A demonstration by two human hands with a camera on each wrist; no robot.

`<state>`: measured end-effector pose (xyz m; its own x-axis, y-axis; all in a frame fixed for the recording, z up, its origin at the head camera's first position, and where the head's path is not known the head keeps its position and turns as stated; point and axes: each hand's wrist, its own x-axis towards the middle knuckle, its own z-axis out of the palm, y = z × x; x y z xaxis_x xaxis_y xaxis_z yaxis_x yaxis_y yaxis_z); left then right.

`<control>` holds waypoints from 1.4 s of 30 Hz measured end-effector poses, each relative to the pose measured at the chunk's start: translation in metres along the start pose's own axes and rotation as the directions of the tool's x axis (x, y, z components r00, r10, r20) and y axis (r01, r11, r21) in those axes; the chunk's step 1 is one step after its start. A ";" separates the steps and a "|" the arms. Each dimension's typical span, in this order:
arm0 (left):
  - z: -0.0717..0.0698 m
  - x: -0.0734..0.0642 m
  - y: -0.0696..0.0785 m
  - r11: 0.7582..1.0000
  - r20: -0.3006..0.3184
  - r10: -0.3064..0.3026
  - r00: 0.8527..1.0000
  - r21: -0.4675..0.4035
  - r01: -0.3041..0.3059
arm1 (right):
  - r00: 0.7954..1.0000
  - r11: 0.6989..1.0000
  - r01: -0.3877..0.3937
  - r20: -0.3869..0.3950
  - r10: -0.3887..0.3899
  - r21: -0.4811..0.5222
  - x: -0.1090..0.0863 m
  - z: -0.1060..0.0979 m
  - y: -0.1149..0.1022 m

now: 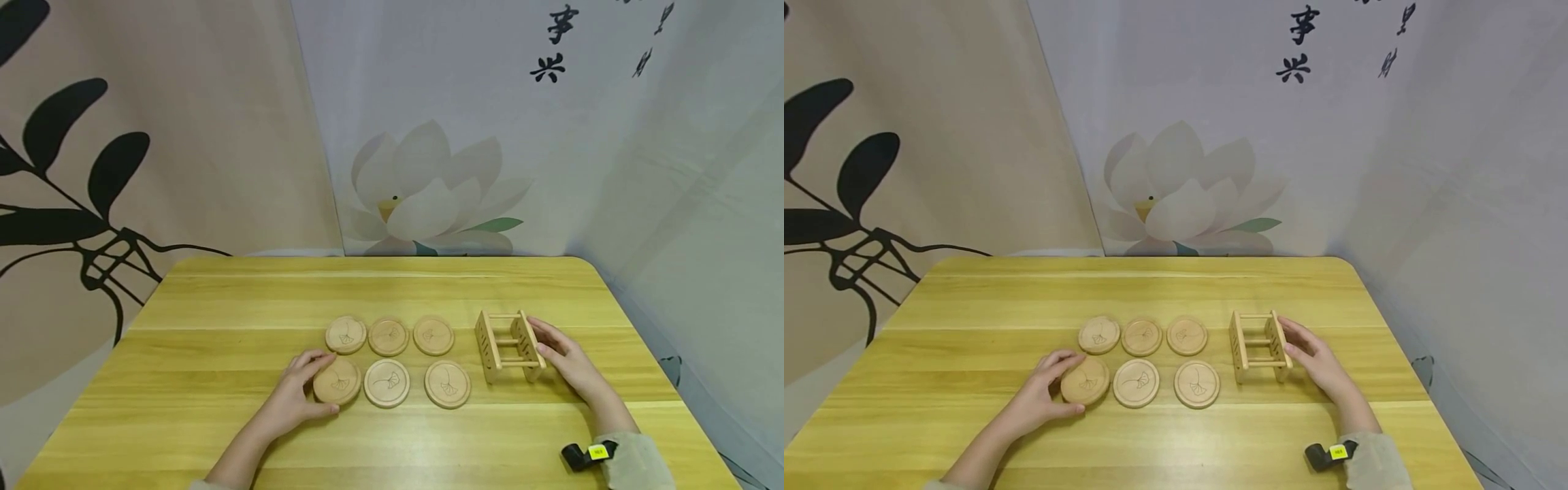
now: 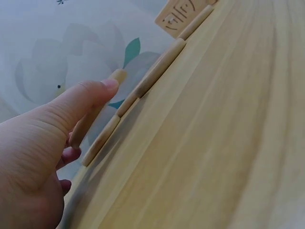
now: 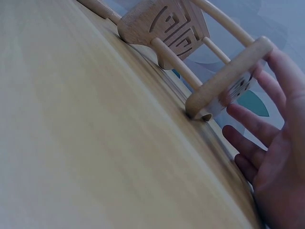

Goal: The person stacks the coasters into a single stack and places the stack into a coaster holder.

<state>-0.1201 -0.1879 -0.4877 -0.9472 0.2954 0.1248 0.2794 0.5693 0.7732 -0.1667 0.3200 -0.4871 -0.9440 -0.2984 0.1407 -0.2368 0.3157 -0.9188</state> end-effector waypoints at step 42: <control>0.035 0.023 0.022 0.990 0.064 0.126 0.990 -0.067 -0.122 | 1.000 1.000 -0.002 0.001 0.002 -0.016 -0.001 -0.001 -0.001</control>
<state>-0.1298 -0.1421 -0.4892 -0.8924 0.4131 0.1815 0.3815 0.4760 0.7924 -0.1658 0.3205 -0.4863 -0.9443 -0.2984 0.1384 -0.2384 0.3309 -0.9131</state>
